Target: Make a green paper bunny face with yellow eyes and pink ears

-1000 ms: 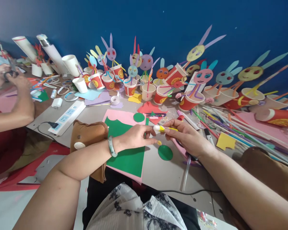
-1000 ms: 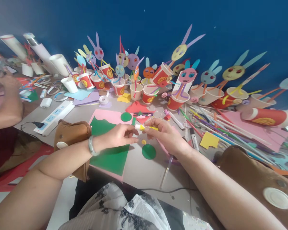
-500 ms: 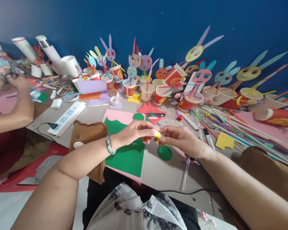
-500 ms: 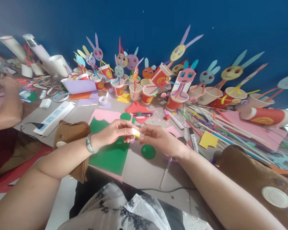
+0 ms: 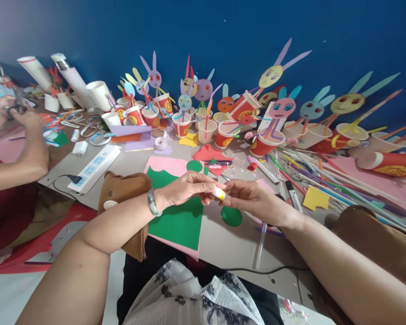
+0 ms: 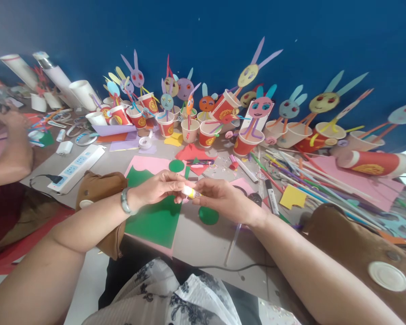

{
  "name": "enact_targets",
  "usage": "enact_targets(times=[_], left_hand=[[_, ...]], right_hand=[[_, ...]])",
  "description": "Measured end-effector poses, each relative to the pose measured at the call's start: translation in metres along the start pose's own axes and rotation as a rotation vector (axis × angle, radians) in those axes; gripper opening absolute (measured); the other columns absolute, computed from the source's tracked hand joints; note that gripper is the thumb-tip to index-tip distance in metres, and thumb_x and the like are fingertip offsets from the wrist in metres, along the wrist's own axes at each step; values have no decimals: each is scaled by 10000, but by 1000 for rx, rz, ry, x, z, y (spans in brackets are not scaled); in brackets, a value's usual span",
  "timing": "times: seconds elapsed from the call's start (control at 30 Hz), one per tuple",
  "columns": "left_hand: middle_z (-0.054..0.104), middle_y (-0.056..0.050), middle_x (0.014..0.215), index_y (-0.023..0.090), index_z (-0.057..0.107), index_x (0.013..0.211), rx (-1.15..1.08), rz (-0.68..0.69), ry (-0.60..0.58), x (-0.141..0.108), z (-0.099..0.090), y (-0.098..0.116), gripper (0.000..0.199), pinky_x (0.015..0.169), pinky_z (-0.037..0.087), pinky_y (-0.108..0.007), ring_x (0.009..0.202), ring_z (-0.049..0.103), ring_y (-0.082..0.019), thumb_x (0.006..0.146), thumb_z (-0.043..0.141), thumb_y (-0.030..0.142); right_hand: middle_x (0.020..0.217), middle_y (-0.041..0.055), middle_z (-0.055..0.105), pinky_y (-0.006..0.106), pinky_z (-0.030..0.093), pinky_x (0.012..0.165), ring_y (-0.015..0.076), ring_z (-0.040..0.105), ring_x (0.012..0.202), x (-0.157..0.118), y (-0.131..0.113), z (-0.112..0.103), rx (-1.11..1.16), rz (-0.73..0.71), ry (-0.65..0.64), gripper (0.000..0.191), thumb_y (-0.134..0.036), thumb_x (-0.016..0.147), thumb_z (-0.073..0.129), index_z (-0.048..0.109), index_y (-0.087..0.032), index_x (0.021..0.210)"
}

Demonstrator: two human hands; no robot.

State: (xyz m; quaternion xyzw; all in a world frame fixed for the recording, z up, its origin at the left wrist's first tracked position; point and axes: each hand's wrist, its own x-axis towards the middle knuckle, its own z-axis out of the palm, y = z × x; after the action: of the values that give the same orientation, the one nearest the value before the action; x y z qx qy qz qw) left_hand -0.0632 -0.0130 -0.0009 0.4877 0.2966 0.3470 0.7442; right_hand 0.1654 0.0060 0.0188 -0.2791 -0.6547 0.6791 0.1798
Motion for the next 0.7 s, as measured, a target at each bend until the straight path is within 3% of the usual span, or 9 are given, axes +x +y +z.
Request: enact_targets(times=[0.2, 0.33, 0.47, 0.7], left_hand=[[719, -72, 808, 117, 780, 1038, 25, 4, 19, 0, 1, 0, 533, 615, 507, -249, 659, 628, -107, 787, 770, 587], [700, -27, 726, 123, 775, 952, 69, 51, 26, 0, 2, -1, 462, 570, 488, -219, 577, 590, -75, 716, 853, 513], [713, -46, 719, 110, 771, 864, 93, 50, 43, -1, 3, 1, 489, 522, 480, -214, 529, 573, -69, 717, 825, 573], [684, -33, 655, 99, 778, 940, 76, 61, 38, -1, 3, 0, 529, 491, 478, -197, 501, 600, -75, 781, 763, 604]], right_hand=[[1042, 84, 766, 331, 548, 824, 201, 711, 973, 0, -3, 3, -15, 5, 13, 319, -439, 854, 746, 694, -193, 1051], [1052, 85, 753, 337, 555, 819, 214, 699, 975, -1, -2, 4, -65, 40, 31, 333, -466, 848, 743, 699, -188, 1026], [994, 70, 738, 317, 568, 754, 188, 687, 887, -1, 2, 4, -50, 23, -13, 309, -435, 868, 732, 690, -182, 1040], [1044, 79, 729, 313, 572, 749, 184, 668, 906, -3, 4, 4, -58, -2, -28, 288, -416, 912, 688, 681, -179, 1075]])
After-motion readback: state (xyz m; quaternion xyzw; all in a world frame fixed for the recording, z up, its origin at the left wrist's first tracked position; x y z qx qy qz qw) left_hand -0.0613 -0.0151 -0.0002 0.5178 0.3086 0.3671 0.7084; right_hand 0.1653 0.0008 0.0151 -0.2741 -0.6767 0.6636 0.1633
